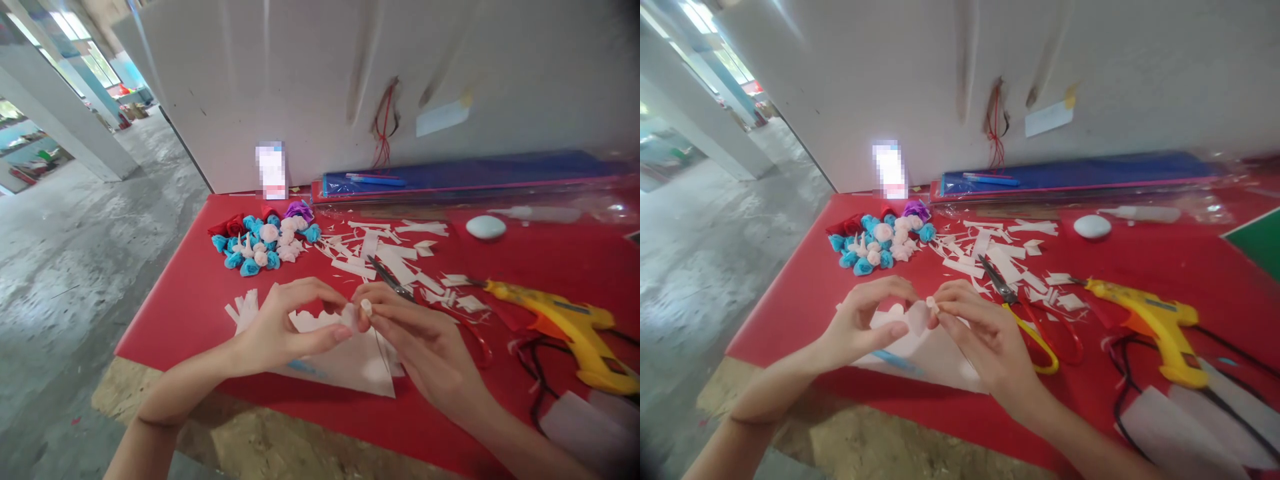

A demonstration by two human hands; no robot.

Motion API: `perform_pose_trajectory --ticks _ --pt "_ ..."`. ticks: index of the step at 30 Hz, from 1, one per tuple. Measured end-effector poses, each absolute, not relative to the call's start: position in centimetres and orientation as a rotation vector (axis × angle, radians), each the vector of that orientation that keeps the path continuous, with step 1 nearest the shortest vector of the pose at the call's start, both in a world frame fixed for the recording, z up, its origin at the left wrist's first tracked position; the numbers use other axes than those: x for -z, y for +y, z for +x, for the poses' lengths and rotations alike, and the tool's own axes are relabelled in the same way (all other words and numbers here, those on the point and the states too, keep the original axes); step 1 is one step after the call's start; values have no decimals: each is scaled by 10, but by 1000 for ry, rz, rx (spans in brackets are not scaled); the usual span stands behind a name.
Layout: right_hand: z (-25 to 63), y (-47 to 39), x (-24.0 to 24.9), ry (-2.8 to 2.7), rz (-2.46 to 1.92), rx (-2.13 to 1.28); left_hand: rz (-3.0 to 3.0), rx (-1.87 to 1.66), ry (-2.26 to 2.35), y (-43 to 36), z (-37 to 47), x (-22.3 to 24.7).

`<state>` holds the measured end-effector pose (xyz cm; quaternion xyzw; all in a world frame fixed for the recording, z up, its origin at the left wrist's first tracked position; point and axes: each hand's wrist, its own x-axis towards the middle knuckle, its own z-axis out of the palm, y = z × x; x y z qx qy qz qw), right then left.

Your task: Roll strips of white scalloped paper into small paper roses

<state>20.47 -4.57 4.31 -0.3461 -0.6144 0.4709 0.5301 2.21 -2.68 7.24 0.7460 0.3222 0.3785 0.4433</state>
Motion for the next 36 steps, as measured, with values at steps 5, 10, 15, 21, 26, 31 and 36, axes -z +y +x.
perform_pose_trajectory --ticks 5,10,15,21,26,31,36 --pt "206 -50 -47 -1493 -800 -991 1868 -933 823 -27 28 -78" --pt "203 -51 -55 -1619 -796 -778 1810 -916 767 -31 26 -79" --pt "201 -53 -56 -1660 -781 -672 1949 -1011 860 -32 27 -79" --pt "203 -58 -56 -1474 -862 -1171 2021 -1156 824 -23 24 -80" --pt "201 -57 -53 -1179 -664 -1779 1913 -1013 793 -26 28 -76" --pt "199 -55 -54 -1119 -689 -1801 1752 -980 703 -32 31 -74" --pt "198 -58 -52 -1148 -733 -1746 1641 -1008 680 -32 31 -73"
